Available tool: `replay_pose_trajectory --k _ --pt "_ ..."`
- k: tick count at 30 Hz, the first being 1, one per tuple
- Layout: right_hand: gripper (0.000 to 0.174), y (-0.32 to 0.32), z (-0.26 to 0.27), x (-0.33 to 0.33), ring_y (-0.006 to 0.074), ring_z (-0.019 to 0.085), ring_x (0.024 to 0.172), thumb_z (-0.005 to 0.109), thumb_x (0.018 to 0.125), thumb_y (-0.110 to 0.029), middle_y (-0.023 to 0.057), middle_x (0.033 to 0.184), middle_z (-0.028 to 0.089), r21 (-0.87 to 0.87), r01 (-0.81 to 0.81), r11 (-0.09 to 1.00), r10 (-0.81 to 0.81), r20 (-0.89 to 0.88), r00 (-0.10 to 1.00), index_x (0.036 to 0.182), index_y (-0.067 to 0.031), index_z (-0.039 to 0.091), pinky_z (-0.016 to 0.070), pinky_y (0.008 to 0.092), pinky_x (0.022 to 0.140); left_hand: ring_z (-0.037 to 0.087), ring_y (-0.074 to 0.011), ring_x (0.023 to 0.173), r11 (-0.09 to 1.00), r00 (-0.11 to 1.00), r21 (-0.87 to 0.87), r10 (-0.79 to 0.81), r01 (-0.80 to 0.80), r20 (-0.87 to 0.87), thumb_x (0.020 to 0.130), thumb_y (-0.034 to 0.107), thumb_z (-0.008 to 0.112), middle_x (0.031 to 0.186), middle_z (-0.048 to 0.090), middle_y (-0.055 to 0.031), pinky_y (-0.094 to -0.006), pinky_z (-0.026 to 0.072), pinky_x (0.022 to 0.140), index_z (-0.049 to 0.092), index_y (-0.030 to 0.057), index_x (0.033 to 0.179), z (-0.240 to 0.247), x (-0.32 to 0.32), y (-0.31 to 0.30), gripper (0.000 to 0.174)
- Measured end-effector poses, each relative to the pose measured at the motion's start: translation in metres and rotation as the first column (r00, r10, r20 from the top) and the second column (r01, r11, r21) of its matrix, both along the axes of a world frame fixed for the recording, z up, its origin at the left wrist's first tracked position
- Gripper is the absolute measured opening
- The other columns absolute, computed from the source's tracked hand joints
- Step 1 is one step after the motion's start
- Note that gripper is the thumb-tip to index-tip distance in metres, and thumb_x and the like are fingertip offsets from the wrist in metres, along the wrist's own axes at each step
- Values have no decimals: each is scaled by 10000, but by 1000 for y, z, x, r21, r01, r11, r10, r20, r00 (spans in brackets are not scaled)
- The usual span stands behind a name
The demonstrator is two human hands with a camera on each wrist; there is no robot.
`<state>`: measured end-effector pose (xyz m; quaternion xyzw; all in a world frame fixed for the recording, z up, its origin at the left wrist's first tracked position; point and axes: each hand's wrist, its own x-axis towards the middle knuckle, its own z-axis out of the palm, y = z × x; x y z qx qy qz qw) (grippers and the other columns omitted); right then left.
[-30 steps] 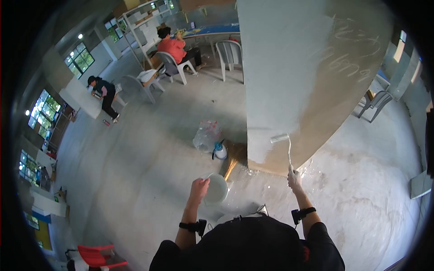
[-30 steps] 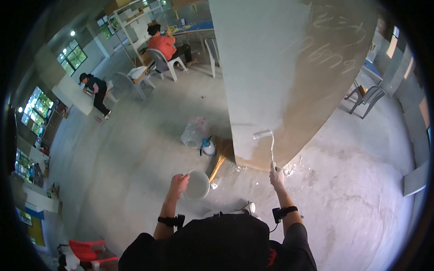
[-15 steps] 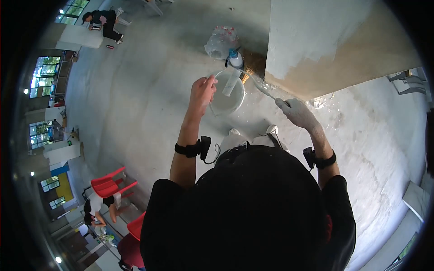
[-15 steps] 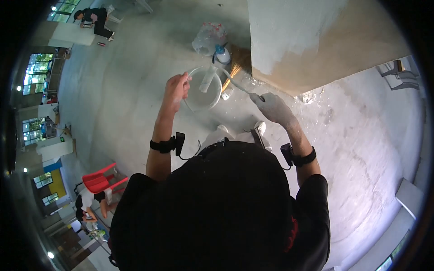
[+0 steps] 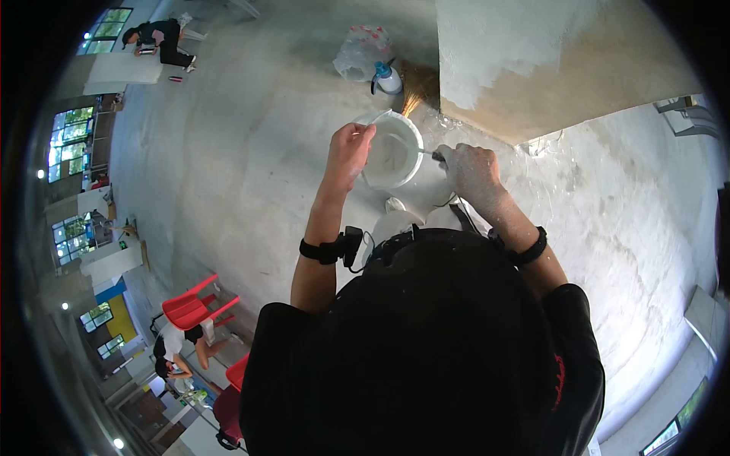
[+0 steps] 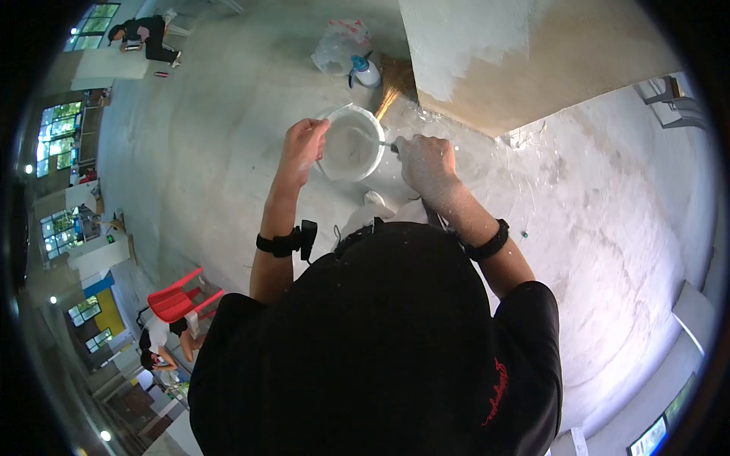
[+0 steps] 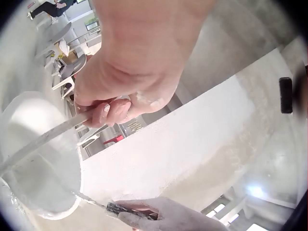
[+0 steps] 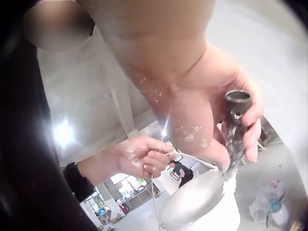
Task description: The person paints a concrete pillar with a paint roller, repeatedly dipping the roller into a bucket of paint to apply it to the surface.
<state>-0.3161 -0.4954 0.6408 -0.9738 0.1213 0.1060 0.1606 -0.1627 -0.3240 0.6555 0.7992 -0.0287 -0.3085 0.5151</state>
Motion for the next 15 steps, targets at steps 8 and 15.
replay_pose_trajectory --k 8,15 --pt "266 -1 -9 -1 298 668 696 499 897 -283 143 690 646 -45 4 999 -6 -45 999 931 -62 643 526 391 597 308 -48 443 989 996 -124 -75 82 58 875 195 587 514 371 58 -233 261 428 539 43 763 2 -16 -18 195" --pt "339 2 -4 -2 253 682 688 524 896 -360 105 701 671 -55 23 998 -27 -83 996 802 -74 680 527 369 581 315 -44 446 991 997 -114 -77 75 -21 874 195 583 527 380 61 -227 265 426 546 51 766 11 -20 -22 184"
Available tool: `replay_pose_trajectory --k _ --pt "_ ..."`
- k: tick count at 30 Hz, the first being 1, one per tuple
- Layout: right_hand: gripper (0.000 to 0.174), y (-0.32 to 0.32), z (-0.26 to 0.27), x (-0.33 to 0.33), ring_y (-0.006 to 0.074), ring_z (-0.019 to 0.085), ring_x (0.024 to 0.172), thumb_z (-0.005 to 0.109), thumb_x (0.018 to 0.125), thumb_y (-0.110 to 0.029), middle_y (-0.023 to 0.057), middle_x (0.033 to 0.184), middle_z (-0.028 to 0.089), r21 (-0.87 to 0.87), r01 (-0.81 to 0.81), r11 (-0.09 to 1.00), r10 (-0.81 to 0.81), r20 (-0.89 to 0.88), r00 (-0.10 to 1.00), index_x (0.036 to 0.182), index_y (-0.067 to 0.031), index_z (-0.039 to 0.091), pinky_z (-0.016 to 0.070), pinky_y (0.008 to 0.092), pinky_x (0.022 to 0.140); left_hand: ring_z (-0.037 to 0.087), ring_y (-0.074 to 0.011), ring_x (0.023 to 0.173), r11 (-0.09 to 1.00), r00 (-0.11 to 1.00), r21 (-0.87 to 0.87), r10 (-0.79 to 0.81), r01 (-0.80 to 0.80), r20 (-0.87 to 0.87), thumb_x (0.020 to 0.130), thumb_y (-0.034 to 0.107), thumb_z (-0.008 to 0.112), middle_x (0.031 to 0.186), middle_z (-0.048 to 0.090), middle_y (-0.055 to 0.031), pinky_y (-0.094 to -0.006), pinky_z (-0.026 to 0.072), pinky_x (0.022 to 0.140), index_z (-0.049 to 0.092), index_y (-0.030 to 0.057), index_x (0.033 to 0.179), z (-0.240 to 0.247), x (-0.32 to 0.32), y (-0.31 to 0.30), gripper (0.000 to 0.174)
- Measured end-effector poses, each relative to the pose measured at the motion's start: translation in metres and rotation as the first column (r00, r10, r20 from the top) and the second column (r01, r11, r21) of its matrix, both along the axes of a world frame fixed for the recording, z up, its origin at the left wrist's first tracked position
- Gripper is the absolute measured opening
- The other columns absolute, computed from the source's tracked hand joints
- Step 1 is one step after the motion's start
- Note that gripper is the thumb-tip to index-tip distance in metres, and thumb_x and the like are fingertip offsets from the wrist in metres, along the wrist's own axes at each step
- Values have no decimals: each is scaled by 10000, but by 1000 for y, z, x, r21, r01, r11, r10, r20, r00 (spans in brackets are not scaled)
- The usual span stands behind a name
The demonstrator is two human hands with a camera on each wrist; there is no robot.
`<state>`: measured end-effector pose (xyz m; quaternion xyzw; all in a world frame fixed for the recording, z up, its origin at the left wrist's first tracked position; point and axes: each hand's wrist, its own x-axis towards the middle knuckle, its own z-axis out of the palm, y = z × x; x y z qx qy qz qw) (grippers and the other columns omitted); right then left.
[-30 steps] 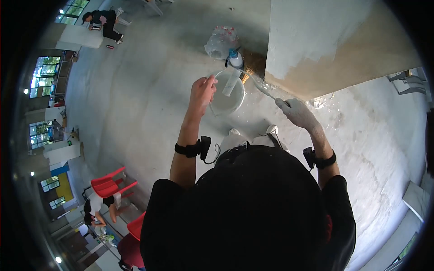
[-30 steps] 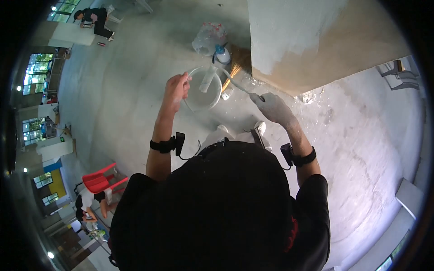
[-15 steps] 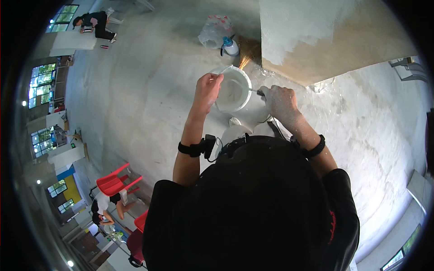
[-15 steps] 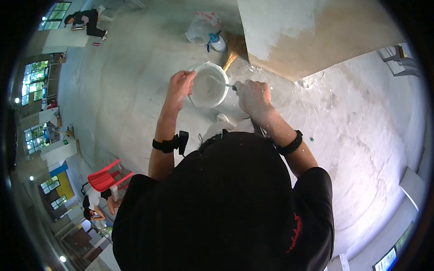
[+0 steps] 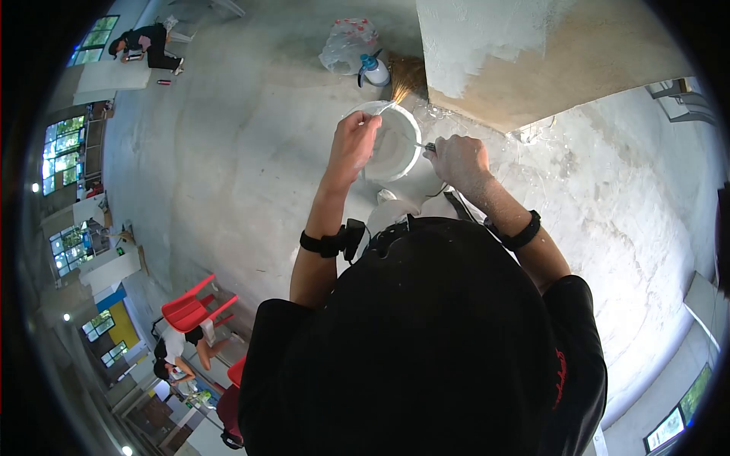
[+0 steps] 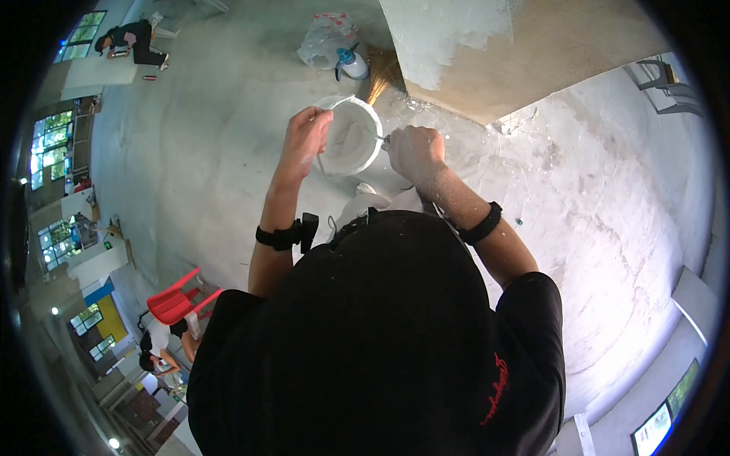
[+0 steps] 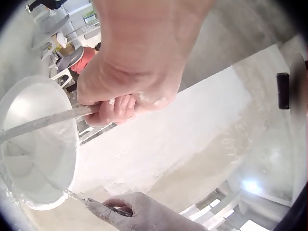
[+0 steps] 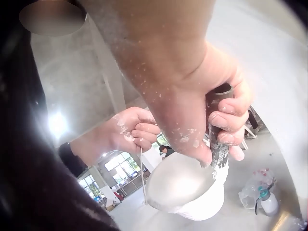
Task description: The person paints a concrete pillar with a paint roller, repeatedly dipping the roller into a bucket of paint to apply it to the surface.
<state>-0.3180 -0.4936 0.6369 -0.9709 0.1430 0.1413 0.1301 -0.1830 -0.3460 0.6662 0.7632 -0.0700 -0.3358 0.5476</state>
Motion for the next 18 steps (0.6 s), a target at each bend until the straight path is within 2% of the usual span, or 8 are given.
replay_pose_trajectory --k 4,6,7,9,13,15,18 --pt "371 -1 -16 -5 273 665 634 478 922 -389 114 677 648 -5 -36 999 36 39 999 839 -55 617 524 389 571 303 -40 453 999 999 7 44 -44 16 871 184 583 541 367 69 -226 253 427 538 54 761 -6 0 2 176" --pt "361 0 -16 -8 279 658 619 487 919 -383 108 674 641 -25 -17 1000 19 94 995 828 -49 588 518 389 550 404 -63 464 995 998 78 60 -60 4 858 211 579 603 477 9 -240 320 423 564 15 803 -10 4 6 205" --pt "361 0 -15 -11 279 658 619 487 919 -383 108 674 641 -24 -18 1000 20 94 995 828 -49 588 518 389 550 404 -63 464 995 998 79 61 -61 4 858 211 579 603 477 9 -240 320 423 564 15 803 -12 4 7 205" --pt "360 -2 -9 -17 300 651 617 494 914 -390 118 681 639 38 12 999 -17 144 989 850 -49 590 513 402 557 414 -72 458 995 997 64 74 -74 -11 861 200 572 600 482 2 -247 326 421 569 5 819 -18 4 9 200" --pt "308 -13 7 -36 279 661 632 525 896 -350 105 682 650 -2 67 998 -66 178 982 862 -56 613 513 395 586 424 -87 462 994 995 50 100 -98 -32 867 194 564 609 490 -8 -257 343 427 577 -3 826 -29 0 1 202" --pt "350 -24 9 -46 311 647 635 525 903 -394 129 703 641 10 128 992 -128 178 976 864 -53 594 508 426 600 427 -99 471 987 991 100 129 -126 -23 872 198 563 616 490 -11 -264 362 438 585 -7 831 -35 -3 -6 210" --pt "368 -37 18 -64 305 648 630 532 901 -404 127 707 643 27 158 987 -160 188 969 845 -45 598 509 421 589 428 -102 483 987 988 83 143 -138 -58 879 204 560 618 485 -7 -266 376 450 591 -7 828 -49 -4 -10 219"
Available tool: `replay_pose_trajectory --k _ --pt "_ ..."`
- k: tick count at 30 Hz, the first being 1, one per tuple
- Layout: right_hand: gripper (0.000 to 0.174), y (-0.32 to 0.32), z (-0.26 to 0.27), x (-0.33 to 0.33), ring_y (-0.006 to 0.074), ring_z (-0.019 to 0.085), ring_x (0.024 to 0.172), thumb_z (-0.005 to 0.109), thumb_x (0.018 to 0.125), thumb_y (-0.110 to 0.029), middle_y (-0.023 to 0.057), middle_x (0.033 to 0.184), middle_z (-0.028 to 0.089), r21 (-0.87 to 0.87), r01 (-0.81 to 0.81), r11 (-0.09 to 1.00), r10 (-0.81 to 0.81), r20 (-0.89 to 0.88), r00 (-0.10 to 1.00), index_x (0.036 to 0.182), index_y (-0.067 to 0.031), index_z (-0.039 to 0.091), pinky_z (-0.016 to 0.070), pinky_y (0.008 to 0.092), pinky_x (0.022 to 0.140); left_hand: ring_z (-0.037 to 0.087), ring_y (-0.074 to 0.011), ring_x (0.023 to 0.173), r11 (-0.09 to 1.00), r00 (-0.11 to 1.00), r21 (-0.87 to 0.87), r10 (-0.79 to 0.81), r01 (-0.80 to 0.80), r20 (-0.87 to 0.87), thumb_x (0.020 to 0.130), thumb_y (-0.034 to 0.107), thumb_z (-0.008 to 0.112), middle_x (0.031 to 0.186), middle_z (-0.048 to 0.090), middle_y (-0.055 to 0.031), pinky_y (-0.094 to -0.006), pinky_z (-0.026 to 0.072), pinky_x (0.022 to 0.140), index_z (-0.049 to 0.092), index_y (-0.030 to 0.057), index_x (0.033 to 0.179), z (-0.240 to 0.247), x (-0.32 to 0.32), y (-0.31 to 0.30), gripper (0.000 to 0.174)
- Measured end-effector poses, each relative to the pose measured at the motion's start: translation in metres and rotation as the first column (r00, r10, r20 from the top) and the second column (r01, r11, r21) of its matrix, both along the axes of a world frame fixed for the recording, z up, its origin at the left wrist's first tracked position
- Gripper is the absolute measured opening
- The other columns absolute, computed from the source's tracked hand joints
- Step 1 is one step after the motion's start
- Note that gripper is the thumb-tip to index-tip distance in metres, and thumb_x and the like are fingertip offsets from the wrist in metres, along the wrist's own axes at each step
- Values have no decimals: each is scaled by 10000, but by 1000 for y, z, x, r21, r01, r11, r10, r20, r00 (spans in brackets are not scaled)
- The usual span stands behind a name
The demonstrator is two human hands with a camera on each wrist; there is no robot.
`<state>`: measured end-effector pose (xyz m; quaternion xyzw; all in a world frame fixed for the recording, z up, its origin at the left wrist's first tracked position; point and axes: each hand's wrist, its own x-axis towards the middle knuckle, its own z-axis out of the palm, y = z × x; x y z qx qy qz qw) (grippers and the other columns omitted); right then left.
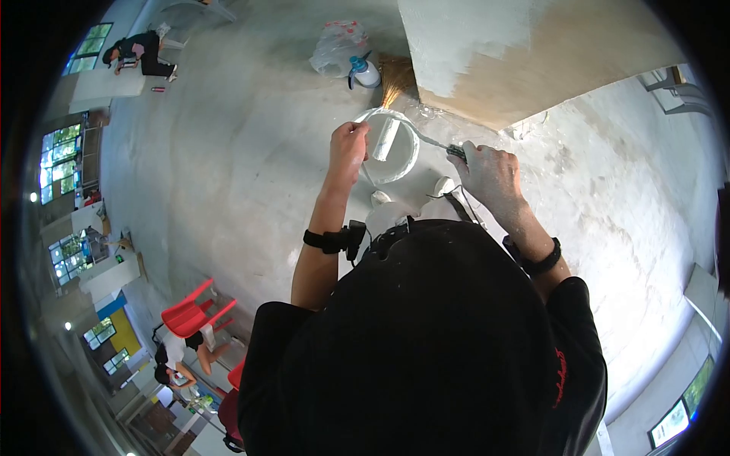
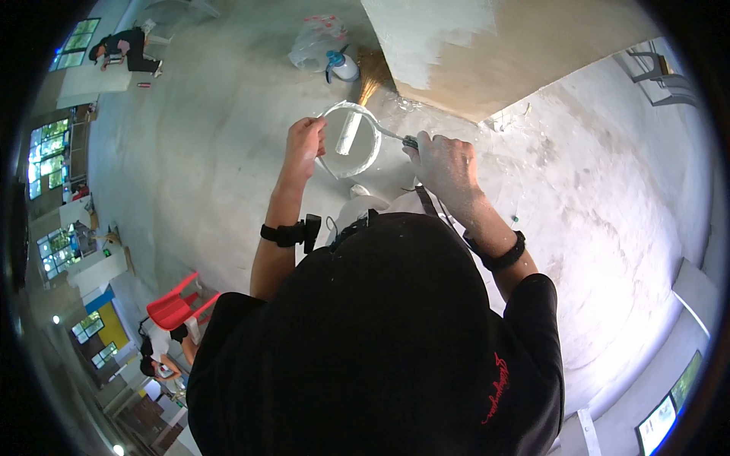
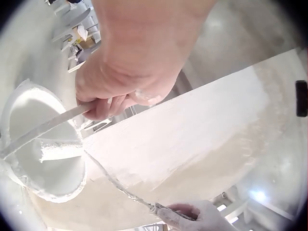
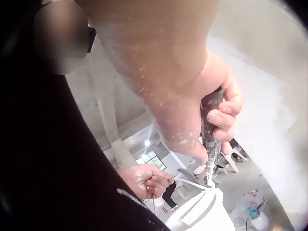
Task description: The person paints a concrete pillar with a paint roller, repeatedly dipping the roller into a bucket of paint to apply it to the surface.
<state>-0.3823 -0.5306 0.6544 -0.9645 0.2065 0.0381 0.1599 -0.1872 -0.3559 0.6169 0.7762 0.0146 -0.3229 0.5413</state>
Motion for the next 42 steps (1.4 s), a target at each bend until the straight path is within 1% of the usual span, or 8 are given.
replay_pose_trajectory --k 4,6,12,22,24,33,40,42 --pt "367 -9 -7 -18 298 648 617 545 894 -409 116 704 646 -26 33 999 -32 7 999 829 -54 613 509 411 560 423 -98 485 1000 1000 -18 12 -12 -15 883 203 555 615 478 1 -262 373 452 590 -5 834 -5 -1 -5 217" --pt "361 -11 -10 -24 295 648 615 551 891 -411 108 703 648 -20 58 998 -58 22 998 827 -62 616 509 410 558 293 -44 450 996 997 -64 64 -67 -44 885 181 569 567 371 66 -229 255 427 561 29 832 -3 0 -8 161" --pt "342 -4 -15 -36 296 649 615 564 881 -413 109 695 646 28 155 988 -157 81 984 825 -80 622 511 407 552 280 -42 449 997 999 -64 37 -39 -27 887 176 578 566 365 60 -227 242 417 551 27 819 -1 8 -8 166" --pt "331 7 -19 -38 298 646 593 560 883 -403 117 676 632 9 228 974 -226 164 960 843 -80 619 507 403 516 291 -50 443 999 1000 -49 10 -11 -28 898 170 567 562 372 49 -238 261 419 539 16 812 -8 9 -15 179" --pt "317 5 -23 -37 297 644 597 568 878 -407 107 685 637 -7 243 970 -239 160 958 859 -97 631 504 405 516 402 -80 492 997 997 -16 -76 76 -14 908 206 535 621 472 4 -264 360 455 563 11 829 -10 10 -11 212" --pt "335 13 -21 -26 304 646 630 568 871 -423 122 720 657 -50 337 940 -332 89 939 859 -99 655 498 427 568 377 -70 467 989 991 -68 -131 128 -36 880 229 575 594 446 24 -247 342 437 565 22 830 -9 8 16 213" --pt "511 -3 -48 -8 385 635 767 533 856 -523 205 762 647 271 717 642 -762 124 636 885 -29 659 478 451 685 341 -54 452 989 993 -147 -34 17 -117 850 181 571 571 391 46 -239 297 393 518 52 801 -21 31 45 148" --pt "546 -10 -58 -4 388 633 783 515 863 -544 221 763 639 379 769 515 -857 221 465 891 -16 650 475 449 699 339 -54 451 983 992 -181 -49 27 -119 849 177 568 570 388 46 -237 296 392 514 55 796 -28 36 47 144"
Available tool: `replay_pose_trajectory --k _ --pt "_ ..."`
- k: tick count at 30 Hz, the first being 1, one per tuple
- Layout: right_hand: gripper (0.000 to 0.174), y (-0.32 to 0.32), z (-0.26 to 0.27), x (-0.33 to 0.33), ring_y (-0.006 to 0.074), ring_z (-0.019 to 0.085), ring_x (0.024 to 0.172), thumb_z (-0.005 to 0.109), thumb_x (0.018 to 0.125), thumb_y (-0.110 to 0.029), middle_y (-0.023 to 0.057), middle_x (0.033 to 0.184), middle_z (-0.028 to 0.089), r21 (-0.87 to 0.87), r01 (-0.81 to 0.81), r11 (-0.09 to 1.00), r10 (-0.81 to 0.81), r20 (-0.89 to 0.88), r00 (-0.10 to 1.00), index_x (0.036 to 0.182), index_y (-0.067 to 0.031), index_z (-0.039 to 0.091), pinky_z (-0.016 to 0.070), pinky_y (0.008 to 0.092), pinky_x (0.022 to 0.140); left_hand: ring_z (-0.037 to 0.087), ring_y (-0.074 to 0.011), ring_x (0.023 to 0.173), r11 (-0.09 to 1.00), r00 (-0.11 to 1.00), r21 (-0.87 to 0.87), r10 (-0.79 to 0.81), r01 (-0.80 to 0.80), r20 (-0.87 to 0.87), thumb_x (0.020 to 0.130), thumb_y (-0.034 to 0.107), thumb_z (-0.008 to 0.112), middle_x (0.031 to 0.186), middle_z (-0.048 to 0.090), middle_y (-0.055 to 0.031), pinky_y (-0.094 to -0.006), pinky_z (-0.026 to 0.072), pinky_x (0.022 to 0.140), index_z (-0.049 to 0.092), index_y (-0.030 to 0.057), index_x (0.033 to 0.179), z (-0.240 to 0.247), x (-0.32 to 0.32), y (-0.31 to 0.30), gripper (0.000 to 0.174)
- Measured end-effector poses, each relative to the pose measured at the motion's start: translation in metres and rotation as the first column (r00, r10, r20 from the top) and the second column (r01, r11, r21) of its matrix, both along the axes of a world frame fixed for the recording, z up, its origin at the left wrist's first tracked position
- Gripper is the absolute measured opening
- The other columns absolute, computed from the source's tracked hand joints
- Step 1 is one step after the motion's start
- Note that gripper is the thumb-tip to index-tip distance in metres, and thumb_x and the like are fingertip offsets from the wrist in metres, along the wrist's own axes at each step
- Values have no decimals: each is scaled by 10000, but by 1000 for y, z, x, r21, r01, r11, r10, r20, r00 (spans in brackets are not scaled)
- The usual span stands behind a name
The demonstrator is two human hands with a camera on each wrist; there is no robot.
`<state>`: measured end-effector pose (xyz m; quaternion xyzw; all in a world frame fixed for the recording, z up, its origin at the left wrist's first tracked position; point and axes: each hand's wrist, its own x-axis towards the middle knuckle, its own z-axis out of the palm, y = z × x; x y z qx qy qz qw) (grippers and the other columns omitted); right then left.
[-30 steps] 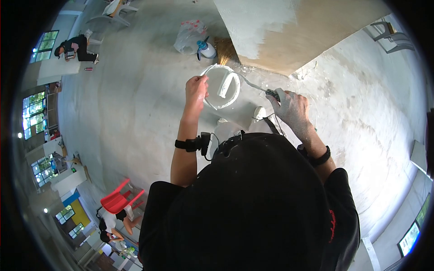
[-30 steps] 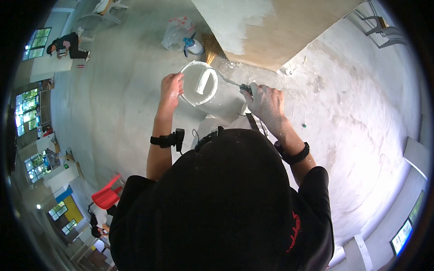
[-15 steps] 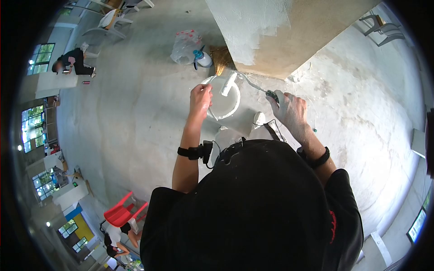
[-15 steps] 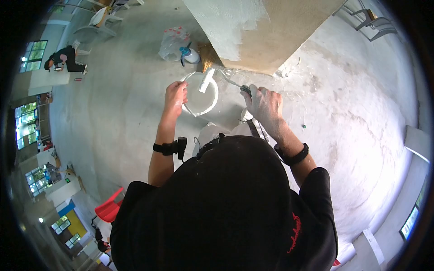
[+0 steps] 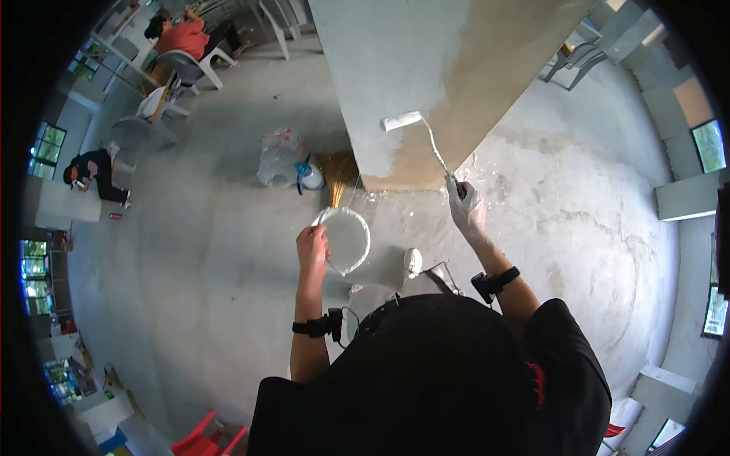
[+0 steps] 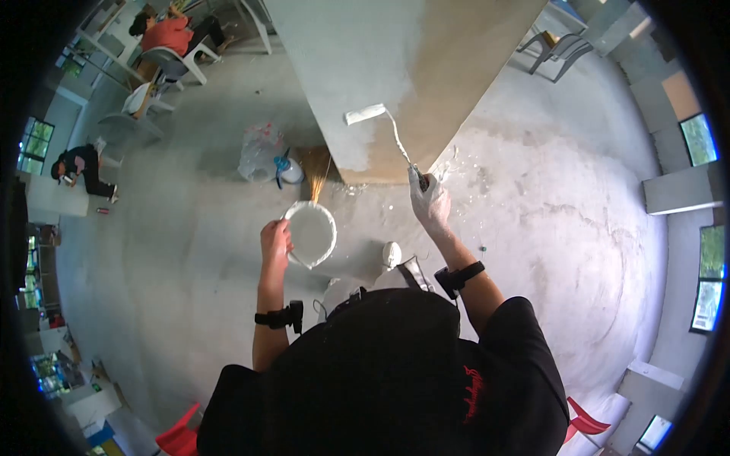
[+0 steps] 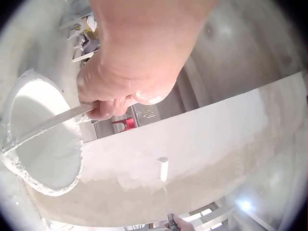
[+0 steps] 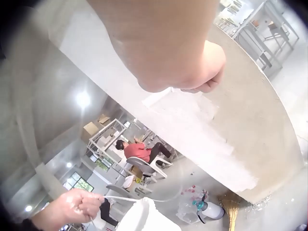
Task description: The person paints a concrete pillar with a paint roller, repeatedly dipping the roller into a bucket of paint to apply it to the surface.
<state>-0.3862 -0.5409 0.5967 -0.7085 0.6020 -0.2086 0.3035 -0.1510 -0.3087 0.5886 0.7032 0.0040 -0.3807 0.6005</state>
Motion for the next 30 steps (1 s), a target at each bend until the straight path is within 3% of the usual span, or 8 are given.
replay_pose_trajectory --k 1,2,5,12,13,16,21,30 --pt "541 -1 4 4 311 574 655 519 876 -516 197 686 578 -11 67 998 -67 55 996 859 16 618 433 414 628 337 -54 446 1000 1000 19 15 -15 -6 850 178 568 569 388 45 -235 292 388 513 58 793 -5 4 2 145" --pt "541 -5 6 6 311 574 655 519 876 -516 197 686 578 -30 77 997 -75 56 996 859 16 618 433 414 628 335 -54 441 999 999 42 31 -30 -11 851 180 569 569 389 44 -232 289 384 513 60 789 -10 9 4 146" --pt "574 -15 17 11 167 386 605 491 904 -519 117 608 393 -55 166 985 -148 245 958 770 37 523 351 361 553 326 -55 426 998 999 56 34 -35 23 856 181 565 564 383 44 -230 283 374 515 68 776 -18 16 14 148" --pt "492 -52 9 48 113 389 565 509 920 -491 14 600 395 -70 327 942 -251 499 830 831 -7 508 346 309 503 300 -53 407 997 998 36 63 -63 1 862 163 550 555 365 48 -231 261 364 515 72 756 -32 44 52 144" --pt "454 -58 0 57 83 402 490 494 932 -485 4 612 431 30 239 971 -191 699 689 902 -32 495 349 260 436 292 -50 405 998 998 21 65 -64 -9 863 158 545 551 358 49 -231 251 364 512 74 755 -34 48 57 140" --pt "438 -66 -3 65 68 408 422 462 944 -487 10 617 461 179 73 981 -189 800 570 956 -50 482 344 224 377 271 -45 402 997 997 1 73 -73 -9 865 143 533 540 340 54 -232 223 365 502 79 750 -38 52 67 135" --pt "409 -72 2 71 59 364 392 452 955 -467 -8 597 437 213 -130 968 -126 866 484 983 -61 496 305 206 366 270 -45 405 995 995 19 101 -101 18 875 149 521 538 325 62 -232 221 364 502 87 747 -30 65 74 144" --pt "379 -74 -49 39 39 354 399 478 940 -472 -56 569 390 306 -88 948 -163 703 692 872 -99 484 291 209 359 270 -59 414 990 990 3 143 -143 17 882 166 526 542 315 61 -245 231 377 471 87 751 -34 74 83 163"
